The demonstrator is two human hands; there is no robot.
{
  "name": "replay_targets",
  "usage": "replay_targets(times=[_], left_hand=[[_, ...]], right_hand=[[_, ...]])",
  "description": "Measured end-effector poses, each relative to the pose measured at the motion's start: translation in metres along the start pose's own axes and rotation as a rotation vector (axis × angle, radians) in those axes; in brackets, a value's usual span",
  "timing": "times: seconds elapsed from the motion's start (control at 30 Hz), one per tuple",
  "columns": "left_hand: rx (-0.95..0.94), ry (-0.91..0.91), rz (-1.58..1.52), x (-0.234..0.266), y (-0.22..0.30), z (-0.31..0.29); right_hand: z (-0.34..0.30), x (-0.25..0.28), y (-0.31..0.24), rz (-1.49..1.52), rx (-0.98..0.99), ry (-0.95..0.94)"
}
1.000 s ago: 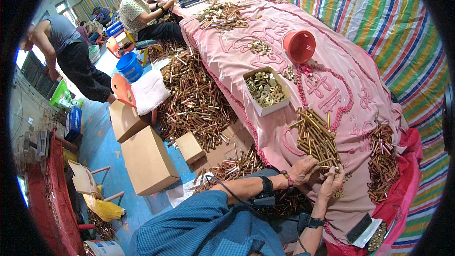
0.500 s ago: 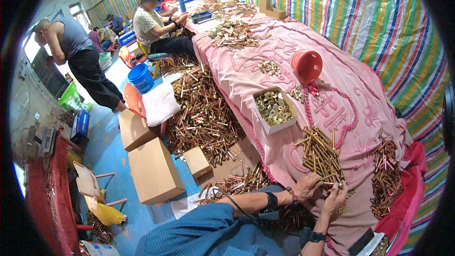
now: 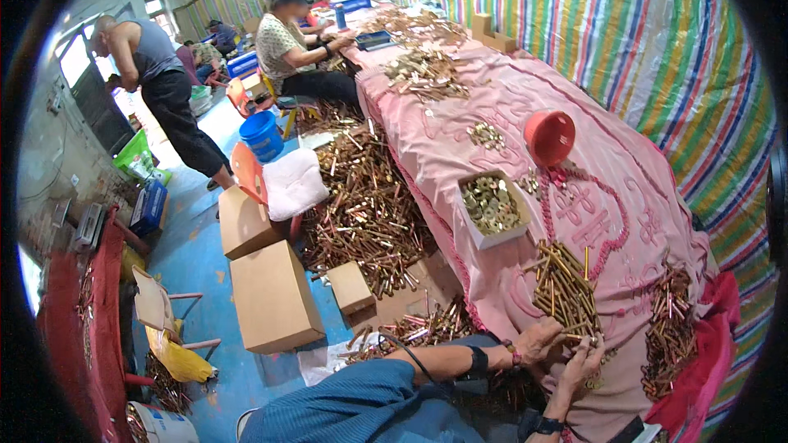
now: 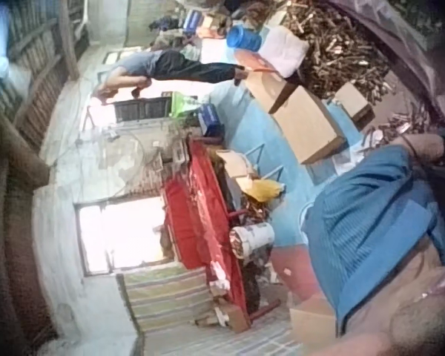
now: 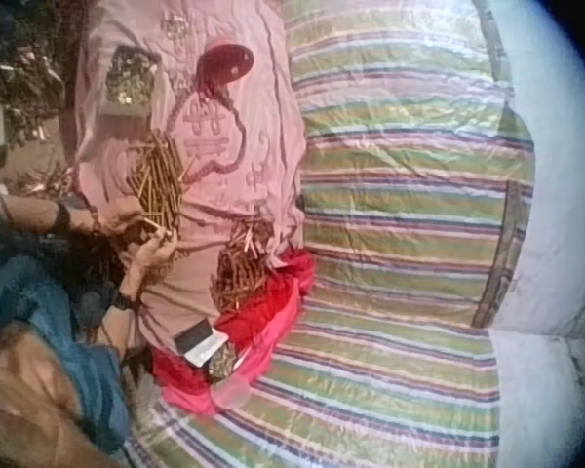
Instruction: Assembling metal bolts with washers and nuts.
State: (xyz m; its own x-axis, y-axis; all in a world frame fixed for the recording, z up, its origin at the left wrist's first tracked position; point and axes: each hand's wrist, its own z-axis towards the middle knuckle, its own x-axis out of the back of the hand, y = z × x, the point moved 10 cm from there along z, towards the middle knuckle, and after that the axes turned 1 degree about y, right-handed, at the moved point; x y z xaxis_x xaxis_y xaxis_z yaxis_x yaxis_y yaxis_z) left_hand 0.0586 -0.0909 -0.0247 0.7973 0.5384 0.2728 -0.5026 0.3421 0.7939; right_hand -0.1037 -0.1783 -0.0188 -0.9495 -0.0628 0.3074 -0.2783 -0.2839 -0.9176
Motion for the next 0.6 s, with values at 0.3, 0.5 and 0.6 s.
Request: replay_targets(times=[0.3,0.5,0.6], left_hand=[[0.060,-0.036,-0.043,-0.010,-0.009,-0.011],[0.092,-0.096,-0.078,-0.016,-0.016,-0.013],[0.088,-0.187,-0.138,-0.016,-0.001,-0.011]], right_hand=[[-0.002,-0.001,0.026,0.126,-0.054,0.039],[0.009,0.001,0.050,-0.002,0.046,0.050],[0.007,0.000,0.049,0.106,-0.035,0.057]])
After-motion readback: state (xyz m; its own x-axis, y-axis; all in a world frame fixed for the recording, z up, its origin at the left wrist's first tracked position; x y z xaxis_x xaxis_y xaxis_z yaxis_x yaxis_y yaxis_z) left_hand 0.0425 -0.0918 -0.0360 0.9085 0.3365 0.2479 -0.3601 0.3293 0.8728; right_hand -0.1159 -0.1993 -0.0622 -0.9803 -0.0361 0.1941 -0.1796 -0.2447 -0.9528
